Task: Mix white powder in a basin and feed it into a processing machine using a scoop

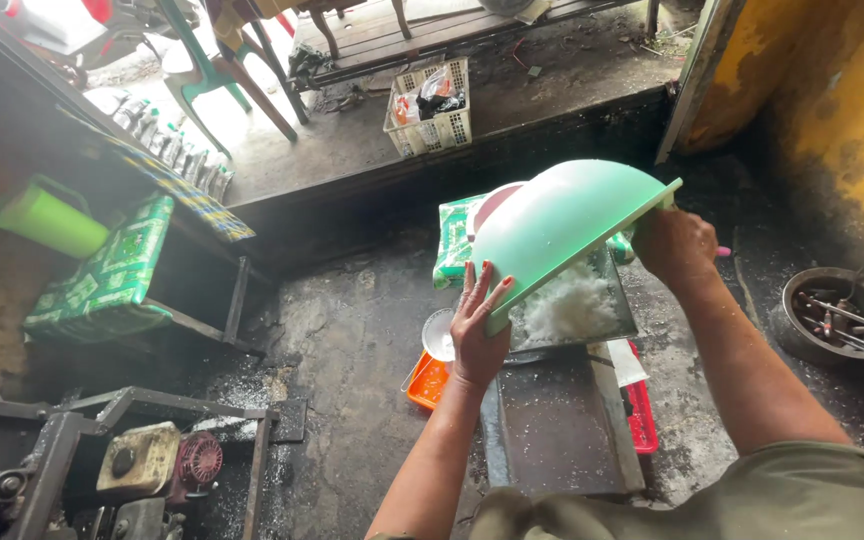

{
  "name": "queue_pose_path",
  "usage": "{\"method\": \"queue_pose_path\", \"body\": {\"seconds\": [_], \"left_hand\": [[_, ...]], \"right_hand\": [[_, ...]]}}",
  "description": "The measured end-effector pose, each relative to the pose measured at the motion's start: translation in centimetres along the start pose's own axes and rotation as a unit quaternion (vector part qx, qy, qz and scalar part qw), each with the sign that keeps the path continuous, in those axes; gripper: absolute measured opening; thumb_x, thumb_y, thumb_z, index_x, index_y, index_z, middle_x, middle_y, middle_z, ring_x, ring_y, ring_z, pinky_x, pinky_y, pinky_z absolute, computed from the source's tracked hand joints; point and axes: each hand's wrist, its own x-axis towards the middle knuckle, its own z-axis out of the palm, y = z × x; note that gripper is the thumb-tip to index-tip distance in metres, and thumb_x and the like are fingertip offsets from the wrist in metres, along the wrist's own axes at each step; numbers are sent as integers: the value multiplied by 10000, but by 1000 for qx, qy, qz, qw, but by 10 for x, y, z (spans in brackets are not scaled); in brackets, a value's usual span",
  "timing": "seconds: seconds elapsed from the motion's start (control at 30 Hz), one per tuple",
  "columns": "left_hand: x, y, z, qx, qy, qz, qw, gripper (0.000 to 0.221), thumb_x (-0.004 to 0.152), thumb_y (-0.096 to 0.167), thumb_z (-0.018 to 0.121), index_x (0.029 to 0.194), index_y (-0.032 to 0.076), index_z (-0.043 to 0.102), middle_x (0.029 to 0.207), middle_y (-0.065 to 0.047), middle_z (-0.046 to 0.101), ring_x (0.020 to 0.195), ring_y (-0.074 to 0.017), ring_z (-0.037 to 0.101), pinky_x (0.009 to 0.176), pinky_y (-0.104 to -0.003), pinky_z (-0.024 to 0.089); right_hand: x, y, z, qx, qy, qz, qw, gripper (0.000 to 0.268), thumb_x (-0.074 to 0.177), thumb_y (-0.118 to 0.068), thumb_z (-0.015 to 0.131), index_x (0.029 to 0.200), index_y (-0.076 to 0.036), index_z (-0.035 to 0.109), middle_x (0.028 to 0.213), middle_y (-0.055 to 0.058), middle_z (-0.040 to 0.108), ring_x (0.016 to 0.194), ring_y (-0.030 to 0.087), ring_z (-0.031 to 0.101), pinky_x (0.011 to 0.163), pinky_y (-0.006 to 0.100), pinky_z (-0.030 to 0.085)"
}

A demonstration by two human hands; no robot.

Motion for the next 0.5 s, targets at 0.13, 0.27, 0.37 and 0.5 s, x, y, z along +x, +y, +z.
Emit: {"method": "queue_pose_path", "body": {"seconds": [0.13,0.27,0.37,0.5], "left_hand": [[7,4,-4,1,-7,12,1000,684,621,-86,629,1231,200,747,1421,-106,625,1350,-483,486,1043,-491,489],[7,5,-1,3,-19,28,999,637,655,-80,651,1209,213,760,1398,-94,645,1342,-491,496,1041,-495,492],[17,11,1,17,-18,51,998,623,678,-70,662,1213,235,760,1391,-72,653,1341,-479,503,1048,-495,489],[18,10,3,20,-14,55,998,637,686,-80,667,1224,250,757,1386,-63,657,1335,-468,511,1042,-499,491]], "right_hand": [[-90,-44,-96,-131,-165,-246,946,431,1003,-128,540,1433,-96,555,1220,161,741,1146,271,729,937,411,613],[-31,-14,38,65,163,-59,983,250,938,-397,667,1008,-162,717,904,48,705,881,231,705,695,376,568],[-12,-17,67,-59,346,-120,929,194,899,-409,683,825,-229,678,720,-66,633,696,112,670,546,262,516],[-18,-25,81,-47,406,-209,888,150,839,-364,676,750,-248,644,662,-64,594,627,124,630,512,286,486]]}}
